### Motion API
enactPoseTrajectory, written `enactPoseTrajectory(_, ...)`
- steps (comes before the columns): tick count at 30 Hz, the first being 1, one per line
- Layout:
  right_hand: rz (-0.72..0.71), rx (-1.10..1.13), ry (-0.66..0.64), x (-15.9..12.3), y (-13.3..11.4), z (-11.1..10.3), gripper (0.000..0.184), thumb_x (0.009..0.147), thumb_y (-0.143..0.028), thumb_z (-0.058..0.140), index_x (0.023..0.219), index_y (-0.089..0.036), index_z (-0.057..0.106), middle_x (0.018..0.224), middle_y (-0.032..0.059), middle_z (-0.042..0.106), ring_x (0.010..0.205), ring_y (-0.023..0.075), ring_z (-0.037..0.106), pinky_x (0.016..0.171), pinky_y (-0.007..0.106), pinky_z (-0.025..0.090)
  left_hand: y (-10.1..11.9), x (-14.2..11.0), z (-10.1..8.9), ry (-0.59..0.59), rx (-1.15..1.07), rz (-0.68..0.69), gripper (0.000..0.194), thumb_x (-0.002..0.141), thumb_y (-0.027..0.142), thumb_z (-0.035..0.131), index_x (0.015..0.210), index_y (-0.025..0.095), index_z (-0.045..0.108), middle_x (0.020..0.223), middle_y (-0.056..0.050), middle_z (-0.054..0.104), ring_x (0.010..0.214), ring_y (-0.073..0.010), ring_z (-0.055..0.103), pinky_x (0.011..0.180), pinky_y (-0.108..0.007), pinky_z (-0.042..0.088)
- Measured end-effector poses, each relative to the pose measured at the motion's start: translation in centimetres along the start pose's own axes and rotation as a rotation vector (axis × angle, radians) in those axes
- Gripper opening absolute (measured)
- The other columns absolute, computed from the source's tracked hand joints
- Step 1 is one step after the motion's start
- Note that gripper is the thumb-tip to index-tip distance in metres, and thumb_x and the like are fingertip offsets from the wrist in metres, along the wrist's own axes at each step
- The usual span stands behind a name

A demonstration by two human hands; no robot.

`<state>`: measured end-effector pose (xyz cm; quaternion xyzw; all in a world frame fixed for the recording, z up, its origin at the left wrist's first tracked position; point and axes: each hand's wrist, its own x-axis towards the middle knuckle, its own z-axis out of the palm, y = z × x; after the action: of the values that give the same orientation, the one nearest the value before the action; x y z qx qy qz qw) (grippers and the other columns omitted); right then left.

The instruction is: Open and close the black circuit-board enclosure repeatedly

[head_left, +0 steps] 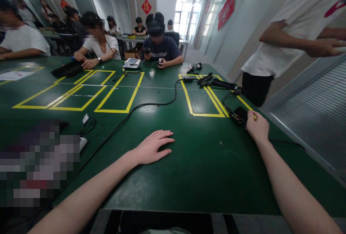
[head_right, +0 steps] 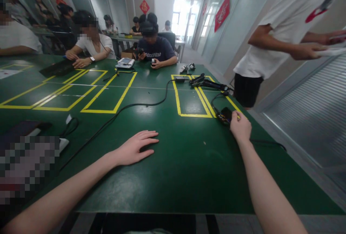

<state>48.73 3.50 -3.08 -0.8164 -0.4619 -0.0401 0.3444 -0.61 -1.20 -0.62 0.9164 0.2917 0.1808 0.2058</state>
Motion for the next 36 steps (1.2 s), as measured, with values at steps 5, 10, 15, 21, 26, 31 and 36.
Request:
enactPoseTrajectory(5, 0.125, 0.005, -0.004, 0.1, -0.3, -0.1, 0.054, 0.091, -0.053, 0.048, 0.122, -0.017, 0.074, 0.084, 0.0162, 0.074, 0.081, 0.0382, 0.073, 0.085, 0.055, 0.057, 0.0, 0.0, 0.0, -0.004, 0.008, -0.011, 0.038, 0.101, 0.035, 0.065, 0.137, 0.024, 0.066, 0.156, -0.01, 0.057, 0.148, -0.0264, 0.05, 0.127, -0.05, 0.036)
enactPoseTrajectory(10, 0.078, 0.048, -0.042, -0.5, -1.0, -0.6, 0.083, 0.079, -0.06, 0.068, 0.146, -0.013, 0.056, 0.132, 0.0229, 0.068, 0.121, 0.047, 0.064, 0.103, 0.058, 0.051, -0.1, 0.0, 0.0, -0.002, 0.009, 0.005, 0.038, 0.101, 0.036, 0.064, 0.138, 0.024, 0.066, 0.156, -0.01, 0.057, 0.147, -0.026, 0.051, 0.126, -0.049, 0.037)
enactPoseTrajectory(15, -0.08, 0.063, -0.036, -1.8, -2.8, -2.1, 0.093, 0.077, -0.05, 0.075, 0.157, -0.015, 0.039, 0.143, 0.0218, 0.06, 0.131, 0.0463, 0.056, 0.108, 0.054, 0.047, -0.2, -0.1, 0.1, -0.006, 0.016, 0.004, 0.038, 0.102, 0.035, 0.064, 0.138, 0.023, 0.065, 0.156, -0.011, 0.056, 0.148, -0.0261, 0.05, 0.126, -0.05, 0.037)
enactPoseTrajectory(21, -0.122, 0.021, 0.041, -2.0, -3.5, -3.2, 0.083, 0.08, -0.05, 0.072, 0.151, -0.022, 0.039, 0.127, 0.0177, 0.064, 0.121, 0.0449, 0.06, 0.094, 0.052, 0.053, -0.2, -0.1, 0.1, 0.005, 0.007, 0.006, 0.038, 0.102, 0.036, 0.063, 0.138, 0.026, 0.065, 0.157, -0.01, 0.056, 0.148, -0.0263, 0.05, 0.127, -0.051, 0.036)
enactPoseTrajectory(26, -0.056, -0.032, -0.02, -1.7, -3.4, -2.9, 0.054, 0.078, -0.052, 0.072, 0.122, -0.021, 0.063, 0.097, 0.0111, 0.071, 0.094, 0.0385, 0.07, 0.079, 0.047, 0.055, -0.1, -0.1, 0.1, -0.001, 0.007, 0.006, 0.038, 0.102, 0.037, 0.062, 0.139, 0.025, 0.065, 0.157, -0.01, 0.056, 0.148, -0.0263, 0.049, 0.127, -0.05, 0.036)
enactPoseTrajectory(31, -0.074, -0.058, -0.119, -1.4, -3.1, -2.6, 0.049, 0.072, -0.055, 0.074, 0.11, -0.023, 0.072, 0.085, 0.0084, 0.075, 0.085, 0.037, 0.071, 0.071, 0.046, 0.054, -0.1, -0.1, 0.1, 0.009, -0.011, 0.011, 0.039, 0.102, 0.037, 0.062, 0.14, 0.027, 0.065, 0.157, -0.009, 0.056, 0.148, -0.026, 0.05, 0.127, -0.051, 0.036)
enactPoseTrajectory(36, -0.106, 0.03, -0.101, -1.1, -2.0, -2.1, 0.052, 0.075, -0.058, 0.072, 0.111, -0.022, 0.068, 0.082, 0.0084, 0.075, 0.078, 0.0331, 0.072, 0.065, 0.04, 0.053, -0.1, -0.1, 0.0, 0.004, -0.004, 0.006, 0.038, 0.102, 0.037, 0.063, 0.139, 0.025, 0.065, 0.157, -0.01, 0.056, 0.148, -0.026, 0.05, 0.127, -0.051, 0.035)
